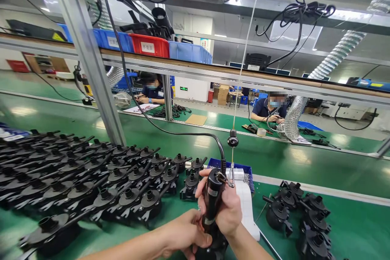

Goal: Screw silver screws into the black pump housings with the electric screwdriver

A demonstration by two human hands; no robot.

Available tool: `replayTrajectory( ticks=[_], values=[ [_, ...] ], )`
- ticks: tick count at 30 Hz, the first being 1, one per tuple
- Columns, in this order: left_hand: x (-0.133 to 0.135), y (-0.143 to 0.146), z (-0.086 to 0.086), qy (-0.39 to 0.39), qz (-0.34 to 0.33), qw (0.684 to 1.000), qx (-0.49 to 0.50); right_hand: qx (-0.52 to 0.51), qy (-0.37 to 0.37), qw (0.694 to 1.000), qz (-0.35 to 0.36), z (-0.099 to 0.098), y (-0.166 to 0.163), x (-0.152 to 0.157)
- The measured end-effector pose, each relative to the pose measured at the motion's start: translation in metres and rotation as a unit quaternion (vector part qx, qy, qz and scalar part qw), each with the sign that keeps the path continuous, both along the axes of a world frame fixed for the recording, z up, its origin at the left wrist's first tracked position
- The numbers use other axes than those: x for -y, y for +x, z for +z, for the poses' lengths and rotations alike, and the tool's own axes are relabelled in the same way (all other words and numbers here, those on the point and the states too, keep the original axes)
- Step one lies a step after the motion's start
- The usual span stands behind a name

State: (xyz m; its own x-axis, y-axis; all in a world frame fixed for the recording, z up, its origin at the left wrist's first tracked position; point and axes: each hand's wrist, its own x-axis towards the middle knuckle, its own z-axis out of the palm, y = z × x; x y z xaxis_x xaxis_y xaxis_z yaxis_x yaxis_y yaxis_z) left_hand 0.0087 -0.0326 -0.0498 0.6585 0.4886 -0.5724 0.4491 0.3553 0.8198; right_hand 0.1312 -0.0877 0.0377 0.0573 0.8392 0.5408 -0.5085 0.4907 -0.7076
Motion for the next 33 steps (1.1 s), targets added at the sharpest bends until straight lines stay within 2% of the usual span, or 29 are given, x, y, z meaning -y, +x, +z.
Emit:
replayTrajectory(
  ticks=[5,9,15,20,22,27,33],
  values=[
    [-0.001,0.001,0.007,-0.004,-0.019,1.0,-0.012,0.04,-0.003,0.998,-0.054,-0.002,0.0,0.002],
    [0.001,0.002,0.011,-0.015,-0.003,1.0,-0.015,0.045,-0.007,0.996,-0.072,0.0,0.0,0.002],
    [0.009,0.002,0.014,-0.034,0.074,0.996,-0.021,0.007,-0.014,1.0,-0.002,0.009,-0.005,0.004],
    [0.008,0.007,0.014,-0.057,0.078,0.995,-0.02,-0.007,-0.003,1.0,0.015,0.005,-0.003,0.002],
    [0.005,0.007,0.013,-0.06,0.071,0.995,-0.023,0.018,-0.006,1.0,-0.001,0.002,-0.001,0.0],
    [-0.001,0.007,0.002,-0.058,0.022,0.998,0.007,0.129,-0.036,0.985,-0.107,-0.004,0.0,0.0],
    [-0.003,0.009,-0.013,-0.051,0.022,0.998,0.021,0.155,-0.057,0.98,-0.114,-0.001,-0.002,0.001]
  ],
)
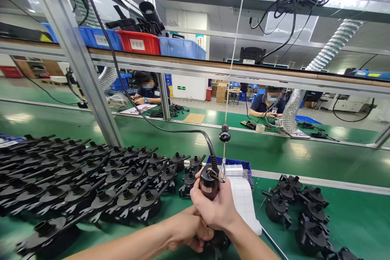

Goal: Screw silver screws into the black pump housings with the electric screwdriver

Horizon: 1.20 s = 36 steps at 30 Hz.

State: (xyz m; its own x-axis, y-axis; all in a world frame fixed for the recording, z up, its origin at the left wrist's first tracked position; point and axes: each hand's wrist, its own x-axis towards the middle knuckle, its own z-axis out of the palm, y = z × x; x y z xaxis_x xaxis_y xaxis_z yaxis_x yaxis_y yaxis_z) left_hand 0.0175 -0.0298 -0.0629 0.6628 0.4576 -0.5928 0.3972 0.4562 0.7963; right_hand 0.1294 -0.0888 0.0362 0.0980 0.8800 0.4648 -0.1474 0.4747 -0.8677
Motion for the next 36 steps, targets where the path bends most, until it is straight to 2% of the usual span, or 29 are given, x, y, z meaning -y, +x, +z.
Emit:
replayTrajectory(
  ticks=[5,9,13,19,25,30,36],
  values=[
    [-0.004,0.0,-0.006,-0.015,-0.016,1.0,0.022,-0.011,0.011,1.0,-0.009,0.001,0.008,-0.003],
    [-0.005,0.002,-0.009,-0.014,-0.016,1.0,0.002,-0.011,0.01,1.0,-0.01,0.0,0.012,-0.005],
    [-0.003,0.004,-0.001,-0.017,0.003,1.0,0.002,-0.026,0.004,1.0,-0.008,0.0,0.013,-0.005],
    [0.002,0.004,0.008,-0.01,-0.02,0.999,0.031,0.0,0.018,1.0,-0.007,0.001,0.012,-0.003],
    [0.002,0.002,0.006,-0.013,-0.013,1.0,0.021,0.006,-0.004,1.0,-0.006,0.001,0.012,-0.003],
    [0.005,-0.002,0.004,0.024,-0.002,1.0,-0.001,0.012,-0.005,1.0,0.0,0.004,0.013,-0.003],
    [0.005,-0.003,-0.005,0.042,-0.013,0.998,0.04,0.026,-0.026,0.999,0.014,0.005,0.01,-0.002]
  ],
)
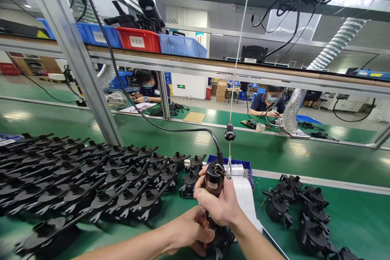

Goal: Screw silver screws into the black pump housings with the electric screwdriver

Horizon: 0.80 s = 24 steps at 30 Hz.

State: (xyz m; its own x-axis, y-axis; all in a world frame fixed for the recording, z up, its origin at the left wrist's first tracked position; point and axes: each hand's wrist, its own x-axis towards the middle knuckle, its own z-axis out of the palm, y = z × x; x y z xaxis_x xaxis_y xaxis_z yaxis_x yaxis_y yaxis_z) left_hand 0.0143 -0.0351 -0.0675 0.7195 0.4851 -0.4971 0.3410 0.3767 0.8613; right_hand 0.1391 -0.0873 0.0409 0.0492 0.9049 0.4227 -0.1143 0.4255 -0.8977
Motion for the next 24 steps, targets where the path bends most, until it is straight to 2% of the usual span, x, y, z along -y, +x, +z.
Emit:
replayTrajectory(
  ticks=[10,18,20,22,24],
  values=[
    [0.003,0.0,-0.009,0.012,-0.001,0.999,0.047,0.012,-0.002,1.0,0.009,-0.005,0.001,0.001],
    [0.007,0.0,0.002,0.037,0.0,0.999,0.008,0.008,0.005,1.0,0.021,-0.001,-0.001,0.002],
    [0.006,-0.004,0.003,0.061,-0.012,0.998,0.01,0.008,0.007,1.0,0.02,0.0,0.001,0.002],
    [0.003,-0.009,0.002,0.118,-0.021,0.992,0.024,-0.002,0.012,1.0,0.021,-0.001,0.004,0.003],
    [0.0,-0.013,-0.001,0.172,-0.033,0.981,0.079,-0.011,0.022,0.999,0.025,-0.005,0.006,0.002]
  ],
)
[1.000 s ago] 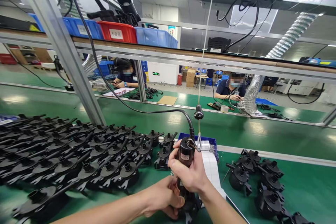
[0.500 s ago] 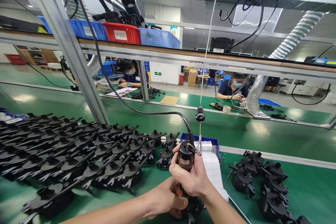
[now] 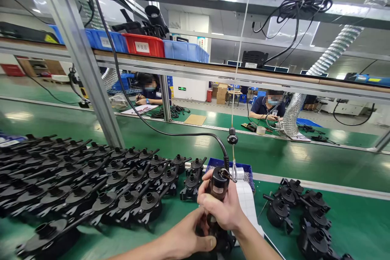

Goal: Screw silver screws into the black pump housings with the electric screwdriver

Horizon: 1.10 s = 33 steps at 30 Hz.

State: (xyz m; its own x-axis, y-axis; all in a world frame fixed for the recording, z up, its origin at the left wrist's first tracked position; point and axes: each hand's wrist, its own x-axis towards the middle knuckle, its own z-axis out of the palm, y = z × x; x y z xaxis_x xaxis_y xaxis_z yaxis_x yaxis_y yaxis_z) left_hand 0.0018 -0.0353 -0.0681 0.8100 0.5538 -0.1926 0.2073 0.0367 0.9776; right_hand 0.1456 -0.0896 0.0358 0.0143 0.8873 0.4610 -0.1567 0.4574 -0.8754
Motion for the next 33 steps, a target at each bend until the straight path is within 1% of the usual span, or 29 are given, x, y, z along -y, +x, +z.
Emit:
replayTrajectory(
  ticks=[2,4,5,6,7,9,11,13,15,17,19,22,25,33],
  values=[
    [-0.002,-0.001,-0.002,0.012,-0.056,0.993,0.098,-0.006,0.014,1.0,0.008,-0.004,0.003,0.0],
    [-0.001,0.0,-0.005,-0.015,-0.137,0.972,0.189,-0.019,0.023,0.999,0.019,-0.005,0.006,0.001],
    [0.0,0.001,-0.006,-0.031,-0.165,0.962,0.215,-0.033,0.027,0.999,0.023,-0.003,0.008,0.003],
    [0.002,0.002,-0.006,-0.049,-0.176,0.957,0.226,-0.052,0.033,0.998,0.024,0.001,0.011,0.005],
    [0.004,0.002,-0.006,-0.064,-0.167,0.958,0.223,-0.075,0.038,0.996,0.021,0.007,0.013,0.008],
    [0.008,0.0,-0.004,-0.066,-0.101,0.975,0.188,-0.129,0.056,0.99,-0.014,0.022,0.02,0.014],
    [0.012,-0.004,0.003,-0.036,-0.01,0.991,0.131,-0.185,0.073,0.977,-0.083,0.039,0.029,0.02],
    [0.014,-0.011,0.012,-0.007,0.065,0.996,0.066,-0.225,0.079,0.958,-0.157,0.052,0.037,0.023],
    [0.014,-0.016,0.02,0.0,0.101,0.995,0.022,-0.244,0.078,0.944,-0.208,0.058,0.043,0.023],
    [0.014,-0.019,0.024,0.003,0.114,0.993,0.001,-0.246,0.075,0.938,-0.231,0.058,0.047,0.021],
    [0.013,-0.02,0.024,0.012,0.117,0.993,-0.01,-0.24,0.07,0.94,-0.233,0.055,0.048,0.019],
    [0.013,-0.02,0.021,0.027,0.125,0.991,-0.034,-0.229,0.055,0.946,-0.223,0.049,0.046,0.016],
    [0.013,-0.02,0.019,0.017,0.124,0.992,-0.03,-0.218,0.041,0.951,-0.217,0.046,0.044,0.013],
    [0.013,-0.02,0.02,0.021,0.129,0.991,-0.032,-0.22,0.022,0.955,-0.198,0.046,0.041,0.014]
  ],
)
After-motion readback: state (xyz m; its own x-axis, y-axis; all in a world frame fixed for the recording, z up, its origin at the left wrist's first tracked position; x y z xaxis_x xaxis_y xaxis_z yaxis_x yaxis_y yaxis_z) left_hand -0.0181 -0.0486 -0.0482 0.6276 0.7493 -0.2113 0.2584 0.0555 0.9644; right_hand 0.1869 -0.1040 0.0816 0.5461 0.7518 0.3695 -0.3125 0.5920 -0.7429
